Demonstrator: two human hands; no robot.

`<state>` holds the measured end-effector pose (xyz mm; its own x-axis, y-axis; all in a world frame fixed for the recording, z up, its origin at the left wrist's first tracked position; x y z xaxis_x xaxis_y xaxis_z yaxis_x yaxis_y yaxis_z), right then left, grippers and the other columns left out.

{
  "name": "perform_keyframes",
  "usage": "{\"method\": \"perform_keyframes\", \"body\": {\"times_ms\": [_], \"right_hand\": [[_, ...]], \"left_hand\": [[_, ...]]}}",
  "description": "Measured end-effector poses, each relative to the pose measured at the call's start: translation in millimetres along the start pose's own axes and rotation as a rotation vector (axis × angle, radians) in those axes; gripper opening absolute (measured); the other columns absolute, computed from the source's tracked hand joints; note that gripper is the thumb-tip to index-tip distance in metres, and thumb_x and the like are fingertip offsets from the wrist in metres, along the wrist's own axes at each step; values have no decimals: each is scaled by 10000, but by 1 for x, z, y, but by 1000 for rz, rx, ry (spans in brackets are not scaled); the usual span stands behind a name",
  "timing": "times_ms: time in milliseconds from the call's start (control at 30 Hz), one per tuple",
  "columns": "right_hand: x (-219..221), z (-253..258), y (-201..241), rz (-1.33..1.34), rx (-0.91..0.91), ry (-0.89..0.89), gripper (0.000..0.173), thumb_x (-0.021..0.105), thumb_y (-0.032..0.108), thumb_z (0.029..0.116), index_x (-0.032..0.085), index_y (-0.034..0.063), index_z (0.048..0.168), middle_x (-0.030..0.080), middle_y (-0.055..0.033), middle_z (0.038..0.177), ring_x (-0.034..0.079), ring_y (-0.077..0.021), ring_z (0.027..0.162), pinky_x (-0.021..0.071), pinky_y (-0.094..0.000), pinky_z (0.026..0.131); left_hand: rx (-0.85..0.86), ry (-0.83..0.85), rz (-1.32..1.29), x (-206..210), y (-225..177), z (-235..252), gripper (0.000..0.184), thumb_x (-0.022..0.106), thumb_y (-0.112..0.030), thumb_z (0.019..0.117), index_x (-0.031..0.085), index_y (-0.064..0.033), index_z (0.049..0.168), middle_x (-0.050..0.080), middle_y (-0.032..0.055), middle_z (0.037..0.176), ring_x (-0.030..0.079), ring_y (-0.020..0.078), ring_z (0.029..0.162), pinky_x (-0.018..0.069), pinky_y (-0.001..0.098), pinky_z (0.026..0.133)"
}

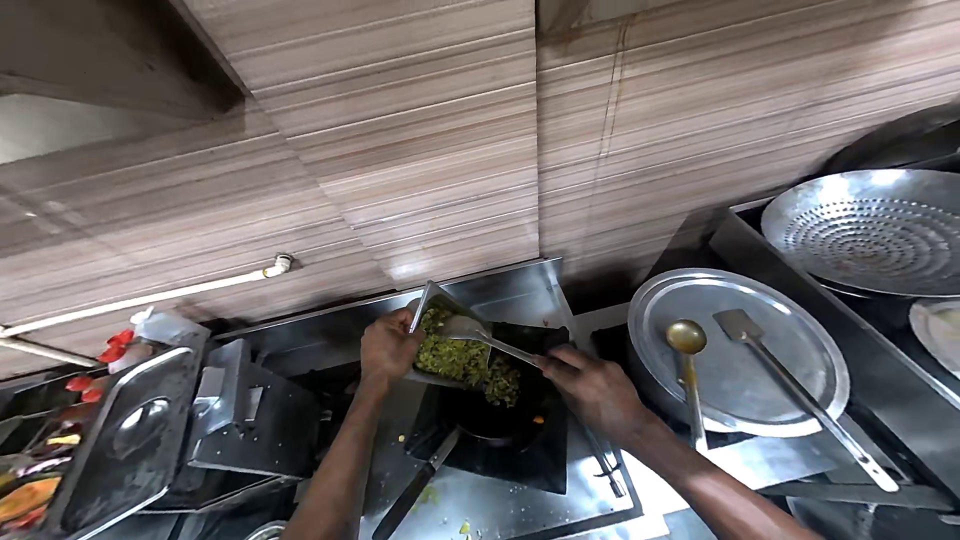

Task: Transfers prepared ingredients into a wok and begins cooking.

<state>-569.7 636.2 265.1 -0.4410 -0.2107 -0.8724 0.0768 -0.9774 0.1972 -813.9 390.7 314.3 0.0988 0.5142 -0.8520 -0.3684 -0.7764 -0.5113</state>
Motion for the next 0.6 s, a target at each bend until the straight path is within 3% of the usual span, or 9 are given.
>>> {"method": "perform_keyframes", "body": {"times_ms": [167,267,400,600], "right_hand": [[4,40,17,-61,-98,95,290,648,125,972,727,251,1220,674,-31,1118,689,-213,907,606,-363,681],[1,53,23,-108,-124,218,331,669,91,951,709,226,1249,662,-55,1155,678,-246,963,604,-387,739],[6,52,20,-126,-181,209,317,685,87,937,710,184,1237,659,-78,1126,671,-269,928,596,-402,716],[20,34,11,-139,-155,201,367,685,86,935,690,214,1279,659,-75,1106,672,-260,943,592,-388,712]], "left_hand": [[26,7,2,3,-7,-2,228,780,-143,849,585,-153,732,544,31,614,542,242,586,437,507,539],[28,4,2,4,-3,0,228,795,-159,855,597,-139,744,562,46,629,555,254,598,450,523,552],[33,16,24,5,-3,1,212,801,-181,860,615,-131,772,576,55,654,569,265,622,457,541,570],[-25,17,54,12,-3,2,209,785,-176,856,606,-122,763,578,80,664,581,303,644,460,574,571]]}}
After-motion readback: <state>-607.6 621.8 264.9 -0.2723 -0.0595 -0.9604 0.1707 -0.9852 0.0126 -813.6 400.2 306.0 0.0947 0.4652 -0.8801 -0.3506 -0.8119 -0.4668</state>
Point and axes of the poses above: each hand's wrist, its own z-axis towards the middle knuckle, its own x-axis out of the palm, y = z × x, the point moved 2 cm from there along z, towards the middle knuckle
